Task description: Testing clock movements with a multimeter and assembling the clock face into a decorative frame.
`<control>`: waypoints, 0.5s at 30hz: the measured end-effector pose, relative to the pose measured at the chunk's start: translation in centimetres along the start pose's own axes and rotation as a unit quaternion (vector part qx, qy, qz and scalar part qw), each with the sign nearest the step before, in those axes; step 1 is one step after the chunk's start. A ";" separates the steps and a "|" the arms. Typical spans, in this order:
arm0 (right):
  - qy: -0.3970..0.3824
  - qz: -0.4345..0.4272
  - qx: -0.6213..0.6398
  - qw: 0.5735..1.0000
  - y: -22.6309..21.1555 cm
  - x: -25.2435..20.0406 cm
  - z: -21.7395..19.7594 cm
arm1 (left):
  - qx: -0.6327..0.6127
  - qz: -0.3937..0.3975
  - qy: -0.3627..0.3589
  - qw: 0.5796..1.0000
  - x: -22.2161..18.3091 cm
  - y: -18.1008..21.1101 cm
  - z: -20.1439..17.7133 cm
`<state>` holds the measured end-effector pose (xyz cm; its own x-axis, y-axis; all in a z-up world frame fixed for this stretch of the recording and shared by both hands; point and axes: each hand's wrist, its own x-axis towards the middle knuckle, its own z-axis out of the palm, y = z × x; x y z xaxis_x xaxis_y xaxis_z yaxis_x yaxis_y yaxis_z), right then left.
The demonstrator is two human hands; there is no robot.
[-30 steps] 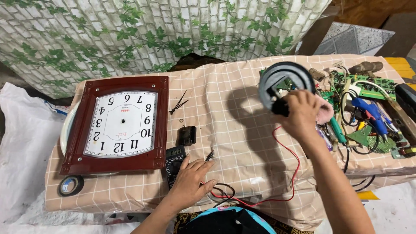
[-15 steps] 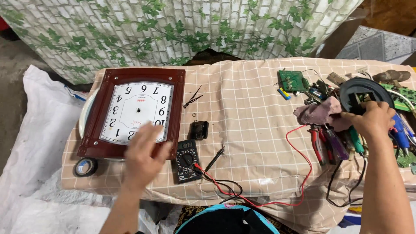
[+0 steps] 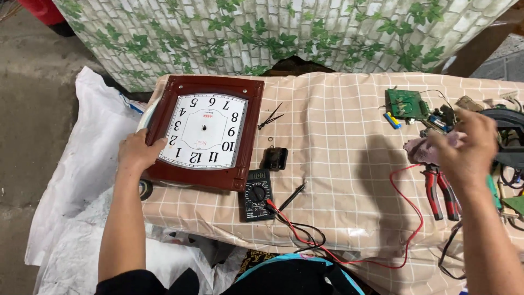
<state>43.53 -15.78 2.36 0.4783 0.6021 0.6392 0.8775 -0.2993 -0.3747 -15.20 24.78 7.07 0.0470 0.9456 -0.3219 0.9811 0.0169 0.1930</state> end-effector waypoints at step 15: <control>-0.468 0.189 0.482 0.716 -31.8 -4.5 11.4 | -0.043 0.110 0.107 0.987 8.3 -1.4 2.2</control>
<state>13.09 -0.58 3.71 0.0469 0.9803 -0.1921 0.0441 -0.1942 -0.9800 -15.75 31.92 2.06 0.2068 0.9764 -0.0617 0.9318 -0.1773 0.3167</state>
